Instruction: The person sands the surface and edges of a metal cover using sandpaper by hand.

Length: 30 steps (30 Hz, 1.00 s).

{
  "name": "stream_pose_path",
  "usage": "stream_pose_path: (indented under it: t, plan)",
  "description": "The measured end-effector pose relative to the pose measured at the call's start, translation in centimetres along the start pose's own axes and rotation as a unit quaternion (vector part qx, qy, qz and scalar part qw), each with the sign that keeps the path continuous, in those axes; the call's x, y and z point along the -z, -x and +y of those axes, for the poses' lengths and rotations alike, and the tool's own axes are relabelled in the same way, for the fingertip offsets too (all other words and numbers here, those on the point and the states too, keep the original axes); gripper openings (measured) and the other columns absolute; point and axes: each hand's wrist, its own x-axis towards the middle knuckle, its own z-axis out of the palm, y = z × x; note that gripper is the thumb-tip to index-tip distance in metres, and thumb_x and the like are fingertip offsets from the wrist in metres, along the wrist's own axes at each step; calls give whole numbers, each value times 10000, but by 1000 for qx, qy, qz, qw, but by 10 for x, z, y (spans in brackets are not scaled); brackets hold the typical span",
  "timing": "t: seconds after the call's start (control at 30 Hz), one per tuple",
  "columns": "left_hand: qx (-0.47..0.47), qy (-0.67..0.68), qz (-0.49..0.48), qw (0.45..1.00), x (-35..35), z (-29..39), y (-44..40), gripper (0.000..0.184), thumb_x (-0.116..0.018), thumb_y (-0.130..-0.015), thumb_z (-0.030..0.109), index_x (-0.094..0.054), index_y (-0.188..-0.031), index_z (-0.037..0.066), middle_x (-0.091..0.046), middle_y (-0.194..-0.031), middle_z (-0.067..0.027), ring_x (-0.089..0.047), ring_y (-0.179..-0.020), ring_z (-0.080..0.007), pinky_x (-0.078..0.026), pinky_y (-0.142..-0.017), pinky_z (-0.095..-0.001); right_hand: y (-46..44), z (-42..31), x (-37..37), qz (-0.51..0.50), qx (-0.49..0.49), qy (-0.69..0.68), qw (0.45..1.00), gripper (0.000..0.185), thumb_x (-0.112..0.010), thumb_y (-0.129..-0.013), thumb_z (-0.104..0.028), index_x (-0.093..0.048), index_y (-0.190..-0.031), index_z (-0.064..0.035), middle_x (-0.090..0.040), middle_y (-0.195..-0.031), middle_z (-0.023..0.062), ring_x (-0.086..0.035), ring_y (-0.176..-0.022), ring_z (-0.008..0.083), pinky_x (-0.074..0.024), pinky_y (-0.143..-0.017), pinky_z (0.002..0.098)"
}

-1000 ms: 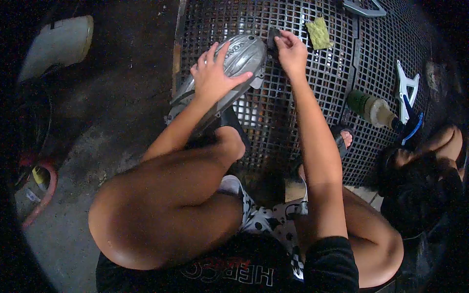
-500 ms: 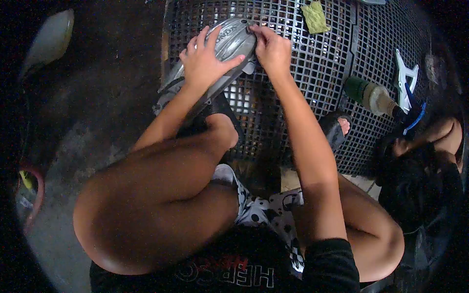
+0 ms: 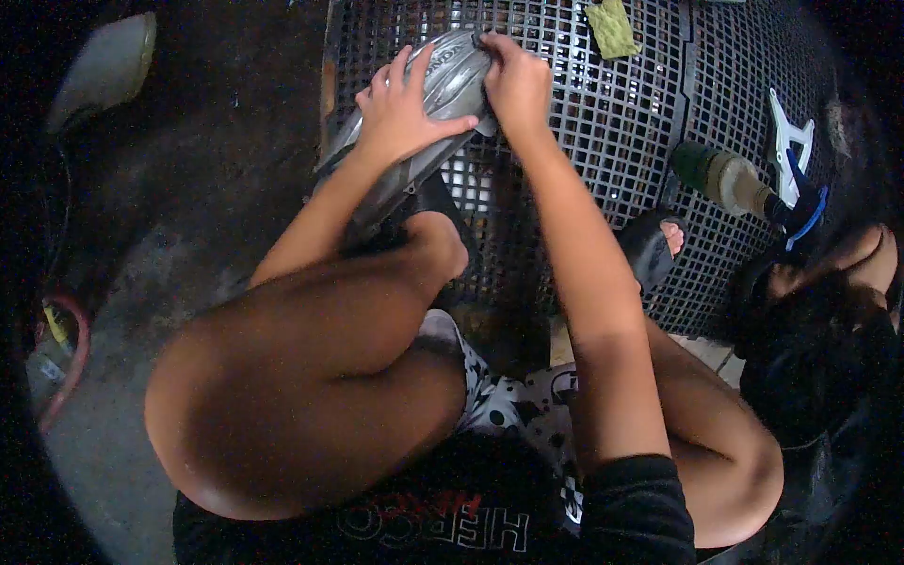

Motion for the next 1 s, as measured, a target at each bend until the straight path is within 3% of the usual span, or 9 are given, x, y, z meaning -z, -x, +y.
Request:
stream_pose_path:
  t: [0.17,0.3,0.43,0.63,0.73,0.77,0.87,0.93,1.0]
  plan:
    - [-14,-2,-53,998,12,1,-2,1352,-828,-571,763,-252,-1606,112,-307,-1624,-208,-352,-1429,-469,-314,-1070,-689,17,4,1,31,20,-35,999,229,-658,-896,-71,-788,-1075,-134,-745,-945,175,-733,-834,375,-586,-768,446]
    - [-11,9,-30,999,9,1,0,1359,-843,-559,743,-285,-1567,22,-314,-1625,-187,-348,-1442,-418,-308,-1091,-651,-12,0,-3,4,-79,-17,997,187,-667,-918,-84,-782,-1061,-121,-755,-954,160,-744,-839,338,-578,-764,395]
    - [-4,-3,-51,999,10,2,2,1347,-845,-552,743,-305,-1559,29,-320,-1622,-181,-354,-1437,-420,-313,-1088,-648,-5,8,0,-22,-75,-66,995,189,-675,-967,-144,-775,-1126,-138,-772,-984,130,-764,-894,272,-569,-789,341]
    - [-4,-2,-37,999,7,2,-1,1350,-850,-523,753,-332,-1545,40,-327,-1613,-189,-376,-1417,-417,-325,-1068,-656,-17,11,3,-94,-48,4,994,203,-666,-968,-108,-757,-1148,-122,-772,-1056,101,-755,-978,278,-577,-824,324]
    - [-6,10,-40,999,6,0,-1,1364,-856,-518,751,-318,-1558,51,-313,-1620,-208,-358,-1440,-429,-311,-1091,-658,-3,7,0,-4,18,-90,996,187,-664,-946,-87,-768,-1097,-125,-759,-1019,137,-751,-927,303,-592,-795,365]
    - [-4,7,-32,999,9,-6,-6,1364,-856,-518,751,-318,-1558,51,-313,-1620,-208,-358,-1440,-429,-311,-1091,-658,7,4,5,-16,8,-85,996,189,-664,-946,-63,-766,-1098,-109,-758,-1079,127,-740,-1003,282,-593,-838,351]
    - [-48,70,-74,994,23,-30,3,1372,-869,-540,722,-277,-1589,65,-280,-1642,-230,-322,-1484,-441,-302,-1118,-662,23,7,12,-33,23,-116,992,219,-666,-941,-29,-759,-1125,-103,-739,-1151,132,-724,-1073,261,-588,-889,336]
    - [-16,357,-194,913,44,-54,0,1370,-885,-563,673,-225,-1623,109,-237,-1661,-254,-283,-1517,-442,-300,-1138,-665,20,2,15,-45,-25,-123,991,237,-664,-929,-12,-758,-1128,-100,-733,-1168,135,-718,-1091,256,-587,-905,336]
    - [-80,235,-127,960,24,-64,13,1351,-894,-583,624,-200,-1639,145,-220,-1680,-223,-291,-1518,-435,-323,-1130,-667,22,3,12,-36,-29,-109,993,260,-658,-915,13,-756,-1128,-100,-729,-1180,130,-710,-1111,257,-584,-921,340]
